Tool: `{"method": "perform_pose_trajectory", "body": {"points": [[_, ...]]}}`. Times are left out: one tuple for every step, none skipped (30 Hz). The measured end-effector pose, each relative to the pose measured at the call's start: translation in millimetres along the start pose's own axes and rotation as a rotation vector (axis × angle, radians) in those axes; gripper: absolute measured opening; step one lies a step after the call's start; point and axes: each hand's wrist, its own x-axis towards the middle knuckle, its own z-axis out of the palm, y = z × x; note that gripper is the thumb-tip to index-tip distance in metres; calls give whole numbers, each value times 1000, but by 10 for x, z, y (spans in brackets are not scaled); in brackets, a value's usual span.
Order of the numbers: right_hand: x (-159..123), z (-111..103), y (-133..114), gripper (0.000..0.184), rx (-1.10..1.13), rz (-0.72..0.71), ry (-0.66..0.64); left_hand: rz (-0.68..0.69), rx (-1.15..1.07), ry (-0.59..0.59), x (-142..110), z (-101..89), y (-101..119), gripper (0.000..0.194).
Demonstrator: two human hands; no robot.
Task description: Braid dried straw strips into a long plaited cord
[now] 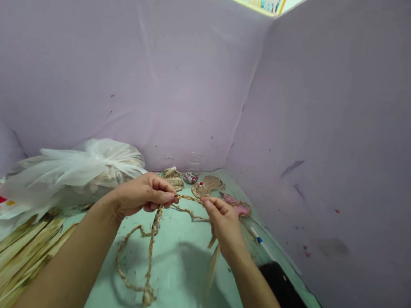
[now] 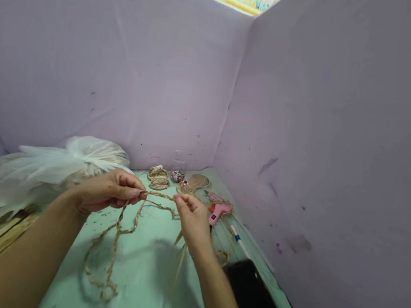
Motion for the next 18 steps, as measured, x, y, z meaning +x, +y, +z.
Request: {"method": "perform_pose_trajectory", "body": {"points": [[-9, 46, 31, 24, -32, -11, 11, 20, 0, -5, 9, 47, 7, 28], [-25, 94, 56, 22, -58, -17, 10, 46, 15, -2, 21, 101, 12, 27], [-45, 139, 76, 21, -83, -20, 0, 71, 39, 6, 34, 160, 16, 26], [-68, 181, 89, 20, -105, -24, -13, 95, 65, 15, 50, 221, 17, 25], [-92, 216, 95, 20, -120, -32, -21, 112, 88, 20, 69, 280, 16, 23], [-114, 245, 94, 20, -124, -46, -24, 124, 104, 25, 90, 336, 12, 22], [-132, 265, 88, 20, -114, -64, -24, 126, 114, 38, 113, 383, 5, 20], [-146, 278, 77, 21, -91, -79, -29, 124, 118, 67, 137, 421, -4, 18], [-156, 284, 62, 21, -61, -87, -35, 118, 116, 110, 160, 446, -13, 16], [-163, 284, 44, 20, -30, -86, -48, 111, 109, 159, 182, 460, -23, 14], [-166, 280, 25, 19, -1, -77, -63, 104, 98, 206, 200, 463, -32, 13], [-167, 274, 5, 18, 22, -61, -74, 100, 84, 241, 216, 458, -41, 14], [-167, 267, -13, 18, 35, -43, -78, 101, 65, 254, 227, 449, -51, 15], [-166, 260, -29, 18, 43, -24, -76, 104, 45, 248, 236, 438, -61, 17], [-165, 257, -41, 18, 49, -7, -63, 110, 25, 231, 243, 428, -72, 18], [-164, 256, -48, 20, 53, 5, -47, 117, 8, 215, 249, 422, -84, 19], [-164, 257, -50, 23, 56, 12, -33, 122, -8, 201, 255, 419, -97, 19], [-165, 262, -48, 27, 60, 13, -24, 124, -19, 188, 260, 419, -111, 19]]}}
